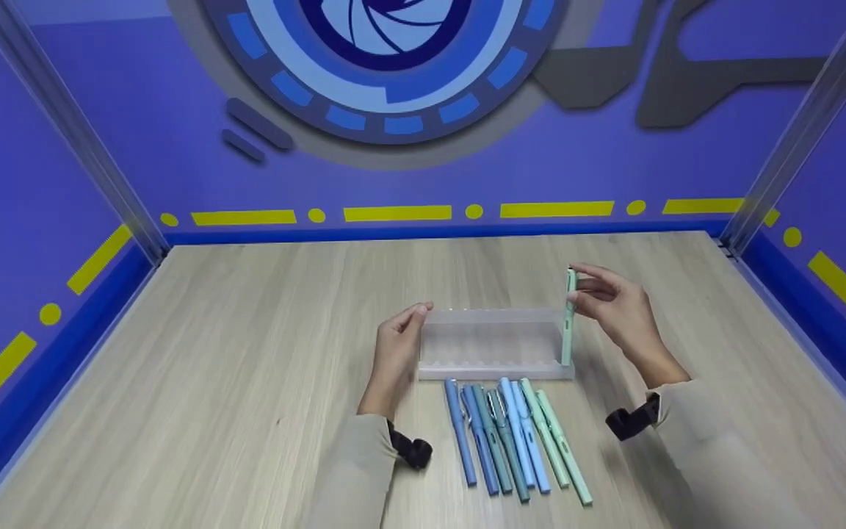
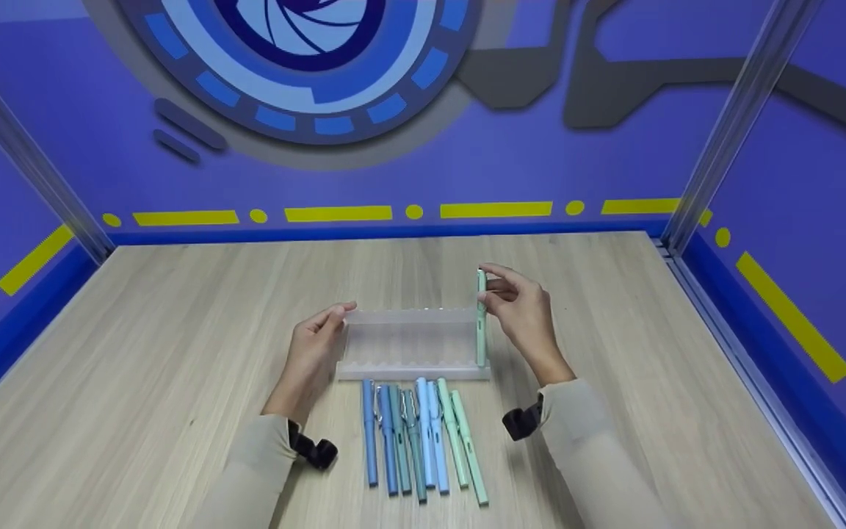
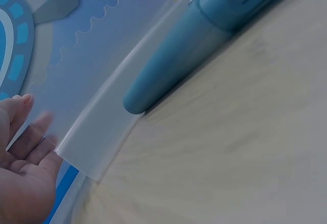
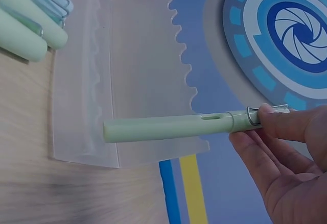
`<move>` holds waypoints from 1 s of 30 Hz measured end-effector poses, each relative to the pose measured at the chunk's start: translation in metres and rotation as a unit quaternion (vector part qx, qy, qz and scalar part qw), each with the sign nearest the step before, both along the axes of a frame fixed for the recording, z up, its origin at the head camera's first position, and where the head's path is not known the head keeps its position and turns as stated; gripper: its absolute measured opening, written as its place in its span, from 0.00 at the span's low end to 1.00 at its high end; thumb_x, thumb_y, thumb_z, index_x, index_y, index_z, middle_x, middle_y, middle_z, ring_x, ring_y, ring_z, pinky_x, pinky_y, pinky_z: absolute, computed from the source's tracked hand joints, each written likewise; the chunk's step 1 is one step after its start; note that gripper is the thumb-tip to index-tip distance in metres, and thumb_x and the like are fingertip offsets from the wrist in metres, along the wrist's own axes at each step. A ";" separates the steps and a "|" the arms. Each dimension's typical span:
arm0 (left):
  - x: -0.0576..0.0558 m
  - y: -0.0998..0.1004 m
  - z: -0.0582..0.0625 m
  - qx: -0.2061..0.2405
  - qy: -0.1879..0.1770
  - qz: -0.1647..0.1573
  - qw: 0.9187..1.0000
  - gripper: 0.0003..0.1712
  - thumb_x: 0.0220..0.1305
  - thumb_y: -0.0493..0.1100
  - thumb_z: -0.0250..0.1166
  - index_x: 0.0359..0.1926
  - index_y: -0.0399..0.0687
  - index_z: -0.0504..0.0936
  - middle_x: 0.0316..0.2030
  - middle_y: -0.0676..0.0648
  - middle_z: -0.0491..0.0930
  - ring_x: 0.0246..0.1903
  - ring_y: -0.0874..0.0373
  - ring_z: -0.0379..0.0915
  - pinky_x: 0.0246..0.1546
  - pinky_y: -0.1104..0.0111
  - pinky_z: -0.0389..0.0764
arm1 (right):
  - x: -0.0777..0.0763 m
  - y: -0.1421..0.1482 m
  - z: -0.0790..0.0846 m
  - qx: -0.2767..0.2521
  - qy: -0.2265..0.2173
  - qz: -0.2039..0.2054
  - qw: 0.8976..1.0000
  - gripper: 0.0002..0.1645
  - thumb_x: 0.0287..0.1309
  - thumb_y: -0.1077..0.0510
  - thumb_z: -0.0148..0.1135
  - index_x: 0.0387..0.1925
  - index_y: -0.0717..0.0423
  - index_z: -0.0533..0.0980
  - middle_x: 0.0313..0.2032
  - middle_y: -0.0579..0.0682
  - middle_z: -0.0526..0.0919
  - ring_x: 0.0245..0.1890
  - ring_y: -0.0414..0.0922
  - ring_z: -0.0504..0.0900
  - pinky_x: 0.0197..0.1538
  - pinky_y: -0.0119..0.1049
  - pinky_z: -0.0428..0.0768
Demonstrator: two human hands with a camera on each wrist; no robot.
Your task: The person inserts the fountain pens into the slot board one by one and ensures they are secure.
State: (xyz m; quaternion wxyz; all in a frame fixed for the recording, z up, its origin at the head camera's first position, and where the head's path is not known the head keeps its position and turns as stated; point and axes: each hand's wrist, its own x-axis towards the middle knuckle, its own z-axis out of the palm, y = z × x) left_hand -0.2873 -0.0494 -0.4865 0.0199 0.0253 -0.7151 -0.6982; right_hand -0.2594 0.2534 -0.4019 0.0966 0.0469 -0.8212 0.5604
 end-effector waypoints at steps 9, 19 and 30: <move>0.000 -0.001 -0.002 0.001 -0.008 0.004 1.000 0.19 0.69 0.55 0.57 0.53 0.53 0.82 0.59 0.51 0.78 0.65 0.55 0.67 0.69 0.62 0.66 | -0.007 -0.003 -0.008 0.010 0.012 -0.012 1.000 0.27 0.60 0.65 0.62 0.62 0.58 0.72 0.48 0.65 0.81 0.36 0.26 0.82 0.42 0.25 0.84; -0.001 0.001 -0.001 -0.003 -0.008 0.002 1.000 0.20 0.68 0.56 0.57 0.54 0.54 0.82 0.59 0.52 0.78 0.65 0.55 0.67 0.69 0.62 0.66 | -0.010 -0.003 -0.017 0.028 -0.005 -0.012 1.000 0.28 0.60 0.64 0.62 0.63 0.57 0.71 0.49 0.65 0.81 0.36 0.26 0.82 0.42 0.25 0.84; -0.001 0.002 -0.001 0.005 -0.001 0.011 1.000 0.19 0.69 0.54 0.58 0.52 0.50 0.83 0.57 0.50 0.79 0.64 0.54 0.68 0.68 0.62 0.67 | -0.012 -0.005 -0.023 0.056 -0.005 -0.014 0.998 0.27 0.60 0.65 0.62 0.62 0.56 0.72 0.48 0.63 0.82 0.40 0.37 0.85 0.42 0.27 0.85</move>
